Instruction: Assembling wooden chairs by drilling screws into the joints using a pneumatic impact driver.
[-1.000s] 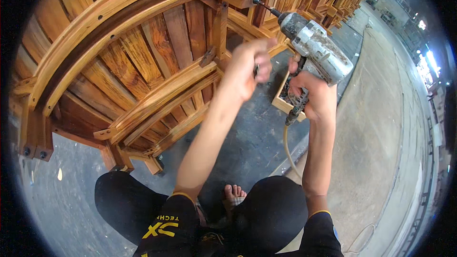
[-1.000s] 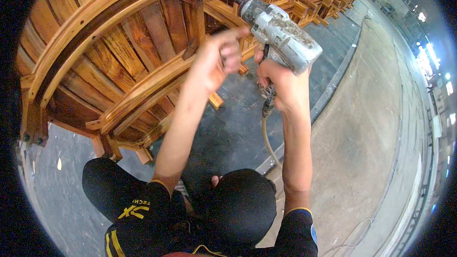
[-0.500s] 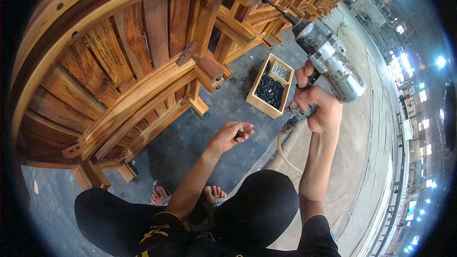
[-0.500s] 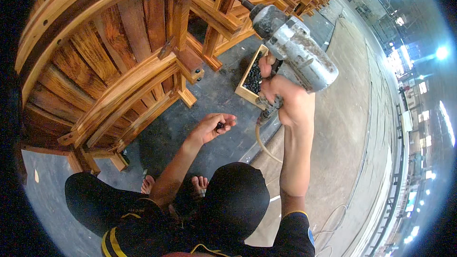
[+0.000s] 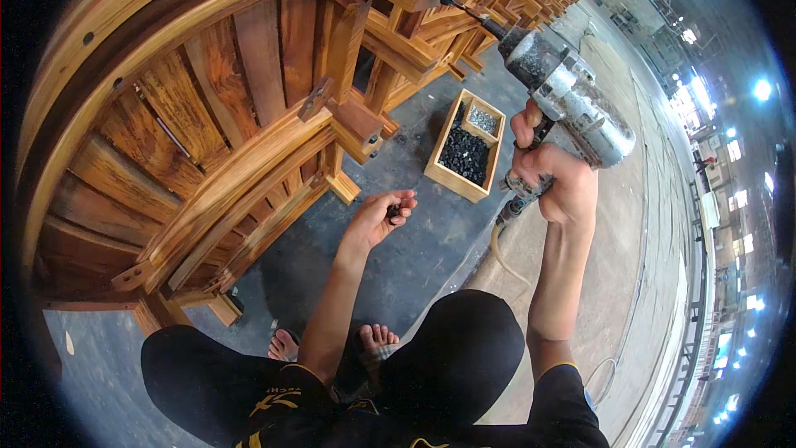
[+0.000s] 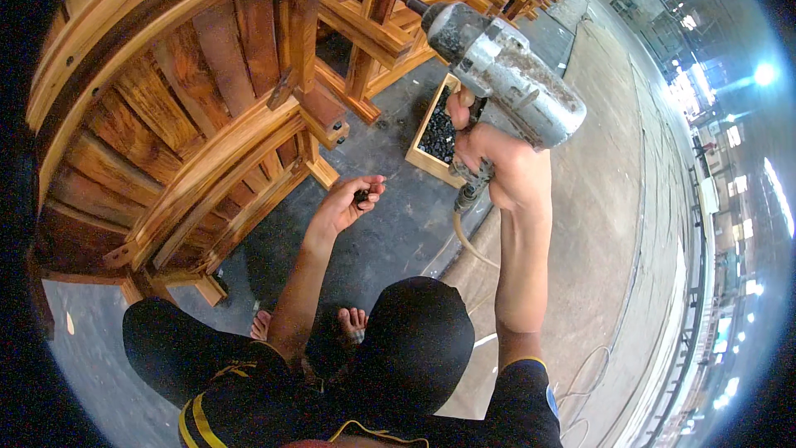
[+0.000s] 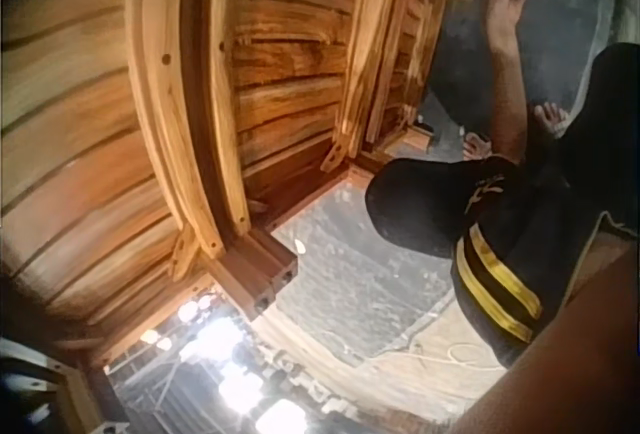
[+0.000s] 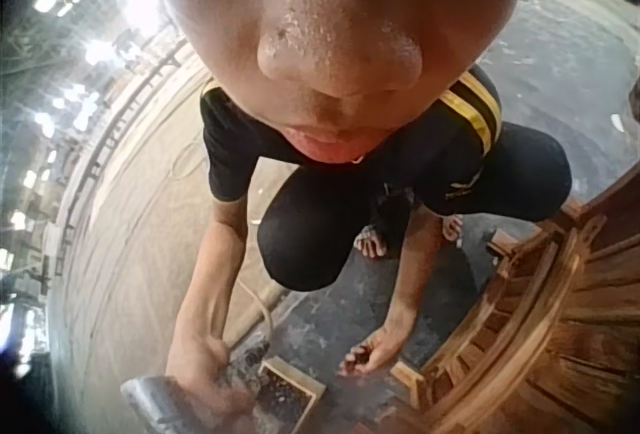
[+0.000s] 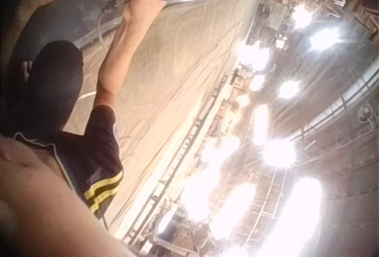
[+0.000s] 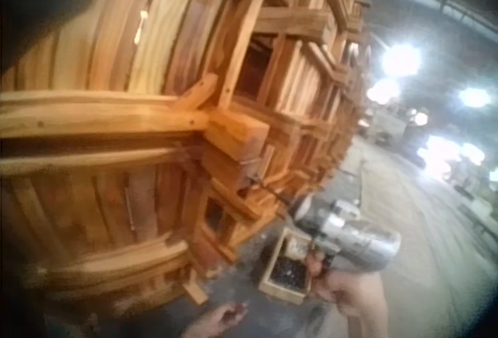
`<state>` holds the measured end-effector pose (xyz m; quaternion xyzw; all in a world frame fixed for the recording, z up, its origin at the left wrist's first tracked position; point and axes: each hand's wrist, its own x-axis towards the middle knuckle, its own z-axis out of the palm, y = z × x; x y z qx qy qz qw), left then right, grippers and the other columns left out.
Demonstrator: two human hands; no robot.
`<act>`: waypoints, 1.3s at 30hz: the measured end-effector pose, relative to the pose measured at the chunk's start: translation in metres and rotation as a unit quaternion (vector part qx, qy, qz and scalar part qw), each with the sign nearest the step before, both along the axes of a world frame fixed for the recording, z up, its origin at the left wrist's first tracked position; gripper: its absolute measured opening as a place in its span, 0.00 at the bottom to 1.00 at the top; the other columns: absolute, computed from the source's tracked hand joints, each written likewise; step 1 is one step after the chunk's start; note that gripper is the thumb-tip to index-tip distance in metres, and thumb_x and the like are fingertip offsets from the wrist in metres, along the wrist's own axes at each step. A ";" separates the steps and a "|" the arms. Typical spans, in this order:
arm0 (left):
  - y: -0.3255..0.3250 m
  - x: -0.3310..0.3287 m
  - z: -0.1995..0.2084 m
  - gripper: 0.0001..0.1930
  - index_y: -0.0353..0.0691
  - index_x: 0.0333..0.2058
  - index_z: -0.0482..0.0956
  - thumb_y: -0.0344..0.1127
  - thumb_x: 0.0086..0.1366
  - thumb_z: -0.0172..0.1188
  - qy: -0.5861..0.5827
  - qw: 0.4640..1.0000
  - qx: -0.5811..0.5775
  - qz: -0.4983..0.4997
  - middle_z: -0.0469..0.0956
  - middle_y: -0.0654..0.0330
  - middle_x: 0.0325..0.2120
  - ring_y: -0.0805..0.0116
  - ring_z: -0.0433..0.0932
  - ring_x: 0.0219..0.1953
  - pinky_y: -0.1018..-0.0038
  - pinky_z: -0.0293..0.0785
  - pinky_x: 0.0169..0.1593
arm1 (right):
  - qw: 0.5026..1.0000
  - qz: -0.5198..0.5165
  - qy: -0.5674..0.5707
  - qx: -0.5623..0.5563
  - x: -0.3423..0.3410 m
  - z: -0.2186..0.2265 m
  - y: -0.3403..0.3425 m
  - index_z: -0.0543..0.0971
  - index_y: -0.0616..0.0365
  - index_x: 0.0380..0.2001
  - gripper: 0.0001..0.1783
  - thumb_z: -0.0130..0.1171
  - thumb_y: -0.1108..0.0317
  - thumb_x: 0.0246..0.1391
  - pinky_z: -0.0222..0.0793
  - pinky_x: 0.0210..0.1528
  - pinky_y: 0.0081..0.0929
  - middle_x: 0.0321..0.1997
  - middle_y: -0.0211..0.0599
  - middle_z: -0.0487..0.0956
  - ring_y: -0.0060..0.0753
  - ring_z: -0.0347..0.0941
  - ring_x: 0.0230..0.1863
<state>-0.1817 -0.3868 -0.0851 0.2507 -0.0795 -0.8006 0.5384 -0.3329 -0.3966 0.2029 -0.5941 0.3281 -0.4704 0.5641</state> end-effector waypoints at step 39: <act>0.000 0.002 -0.005 0.13 0.32 0.38 0.75 0.36 0.69 0.48 -0.101 0.992 -0.041 0.058 0.69 0.65 0.20 0.78 0.66 0.18 0.82 0.58 0.19 | 0.998 -0.021 -0.009 -0.060 0.010 -0.018 -0.004 0.76 0.67 0.30 0.19 0.48 0.87 0.27 0.58 0.18 0.19 0.29 0.38 0.75 0.24 0.66 0.22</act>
